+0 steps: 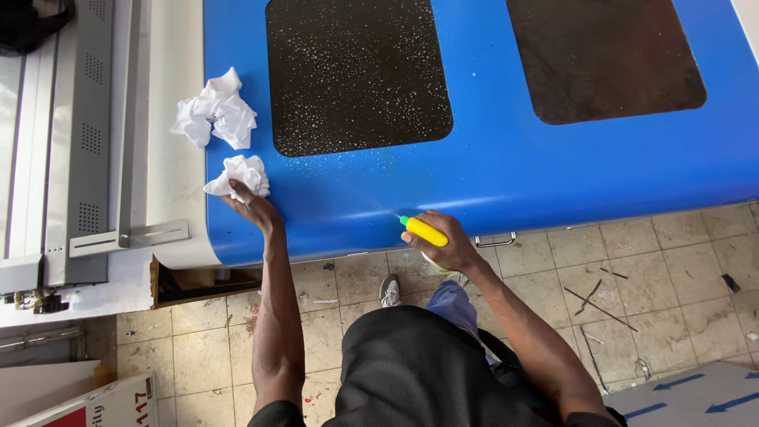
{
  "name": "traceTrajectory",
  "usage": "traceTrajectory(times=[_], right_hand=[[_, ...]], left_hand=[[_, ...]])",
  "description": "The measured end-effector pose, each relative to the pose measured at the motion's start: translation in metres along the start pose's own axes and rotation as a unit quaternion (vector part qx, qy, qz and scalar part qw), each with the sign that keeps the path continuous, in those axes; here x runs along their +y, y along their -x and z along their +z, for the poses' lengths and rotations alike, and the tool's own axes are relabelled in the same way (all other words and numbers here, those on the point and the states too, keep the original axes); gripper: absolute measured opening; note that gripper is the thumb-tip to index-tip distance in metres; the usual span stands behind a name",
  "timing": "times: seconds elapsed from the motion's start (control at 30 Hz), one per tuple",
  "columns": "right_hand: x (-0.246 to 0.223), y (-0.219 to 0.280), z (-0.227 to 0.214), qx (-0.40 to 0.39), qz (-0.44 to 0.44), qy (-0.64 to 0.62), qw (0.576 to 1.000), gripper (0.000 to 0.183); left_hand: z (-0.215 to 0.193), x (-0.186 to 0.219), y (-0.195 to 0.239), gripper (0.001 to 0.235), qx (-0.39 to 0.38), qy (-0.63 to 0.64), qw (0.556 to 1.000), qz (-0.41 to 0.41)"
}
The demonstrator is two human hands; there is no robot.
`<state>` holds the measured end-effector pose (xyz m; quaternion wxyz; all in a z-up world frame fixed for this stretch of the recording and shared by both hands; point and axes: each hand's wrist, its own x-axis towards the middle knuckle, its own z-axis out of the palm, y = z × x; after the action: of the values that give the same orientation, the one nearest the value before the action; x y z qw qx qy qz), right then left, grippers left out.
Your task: The person sprays a cleaning solution onto a blue surface with two dark rectangular panels and wipes it with a white cloth. The person repeatedly sprays and wipes the surface, focusing on the panels and the surrounding blue area.
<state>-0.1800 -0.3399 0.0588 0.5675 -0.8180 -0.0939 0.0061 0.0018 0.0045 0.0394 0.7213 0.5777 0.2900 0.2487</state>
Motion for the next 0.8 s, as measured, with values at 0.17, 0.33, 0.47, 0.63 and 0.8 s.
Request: traceTrajectory(times=[0.17, 0.33, 0.47, 0.63, 0.8], right_hand=[[-0.044, -0.018, -0.032, 0.006, 0.015, -0.042, 0.999, 0.030], [-0.067, -0.028, -0.045, -0.014, -0.029, -0.062, 0.998, 0.031], [-0.036, -0.028, -0.033, 0.001, -0.056, -0.005, 0.998, 0.029], [-0.024, -0.031, -0.028, 0.058, -0.040, -0.029, 0.997, 0.027], [-0.046, -0.039, -0.052, 0.116, -0.045, -0.091, 0.988, 0.030]], left_hand=[[0.017, 0.010, -0.008, 0.108, -0.028, -0.035, 0.999, 0.024], [0.027, 0.000, -0.010, 0.088, -0.028, -0.087, 0.990, 0.105], [0.018, 0.001, -0.009, 0.094, 0.005, -0.043, 0.995, 0.093], [0.015, 0.002, -0.009, 0.098, 0.001, -0.029, 0.995, 0.100], [0.018, -0.006, -0.010, 0.094, -0.017, -0.062, 0.992, 0.108]])
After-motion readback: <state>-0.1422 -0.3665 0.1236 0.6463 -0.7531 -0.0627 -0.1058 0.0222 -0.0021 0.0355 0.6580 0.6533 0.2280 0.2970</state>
